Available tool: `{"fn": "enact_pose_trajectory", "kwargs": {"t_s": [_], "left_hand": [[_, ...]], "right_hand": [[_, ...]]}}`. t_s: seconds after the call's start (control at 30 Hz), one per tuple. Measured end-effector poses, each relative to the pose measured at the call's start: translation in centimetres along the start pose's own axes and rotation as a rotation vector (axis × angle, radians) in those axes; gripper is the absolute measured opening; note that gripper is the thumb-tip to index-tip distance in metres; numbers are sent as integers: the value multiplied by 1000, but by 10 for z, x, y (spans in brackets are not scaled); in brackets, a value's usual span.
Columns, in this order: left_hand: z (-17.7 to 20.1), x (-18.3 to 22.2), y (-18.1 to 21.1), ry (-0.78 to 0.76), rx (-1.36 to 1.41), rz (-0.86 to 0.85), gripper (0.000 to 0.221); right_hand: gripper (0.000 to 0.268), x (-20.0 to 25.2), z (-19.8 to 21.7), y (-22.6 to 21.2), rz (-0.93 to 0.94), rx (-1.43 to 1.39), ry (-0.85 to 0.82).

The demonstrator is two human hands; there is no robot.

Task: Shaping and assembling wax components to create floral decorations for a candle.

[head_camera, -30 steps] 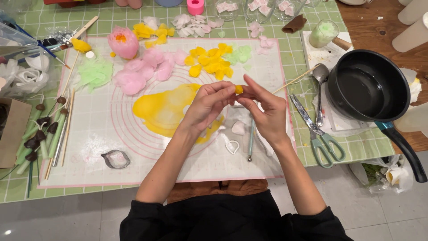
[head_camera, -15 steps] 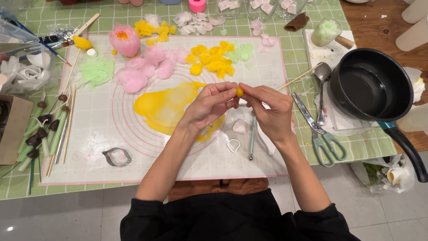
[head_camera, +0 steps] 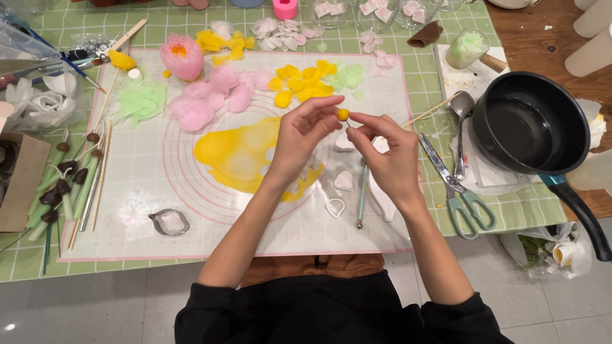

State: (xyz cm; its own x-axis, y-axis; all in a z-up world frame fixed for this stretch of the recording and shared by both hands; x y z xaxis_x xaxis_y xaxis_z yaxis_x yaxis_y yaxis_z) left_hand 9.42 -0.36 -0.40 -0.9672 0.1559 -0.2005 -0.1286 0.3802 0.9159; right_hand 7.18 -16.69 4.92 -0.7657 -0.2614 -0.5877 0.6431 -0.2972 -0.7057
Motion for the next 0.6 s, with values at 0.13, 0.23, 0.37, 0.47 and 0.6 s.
{"fn": "enact_pose_trajectory", "kwargs": {"t_s": [0.13,0.23,0.37,0.47,0.6], "left_hand": [[-5,9,18,64,-251,-157,26],[-9,14,35,122,-466,-298,25],[-17,19,50,112,-634,-437,25],[-17,20,50,119,-682,-472,23],[-17,20,53,112,-651,-456,24]], "right_hand": [[33,2,-3,0,-107,-101,7],[42,2,-4,-5,-146,-145,14],[36,3,-6,-11,-83,-108,-1],[36,3,-6,-13,-70,-87,-1],[35,6,-10,-7,-88,-136,4]]}}
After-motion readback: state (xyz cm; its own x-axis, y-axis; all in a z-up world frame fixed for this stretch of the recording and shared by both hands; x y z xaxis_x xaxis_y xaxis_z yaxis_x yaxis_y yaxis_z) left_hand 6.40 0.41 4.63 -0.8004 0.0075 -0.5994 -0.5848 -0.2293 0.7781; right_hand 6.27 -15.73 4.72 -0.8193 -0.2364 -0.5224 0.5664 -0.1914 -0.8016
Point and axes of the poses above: each hand's wrist, its own x-axis away from the middle knuckle, its own z-axis out of the back of the hand, y = z × x, the point moved 7 cm from there along -x, towards the middle knuckle, and after that the axes turned 8 degrees about z, right-handed, at the moved point
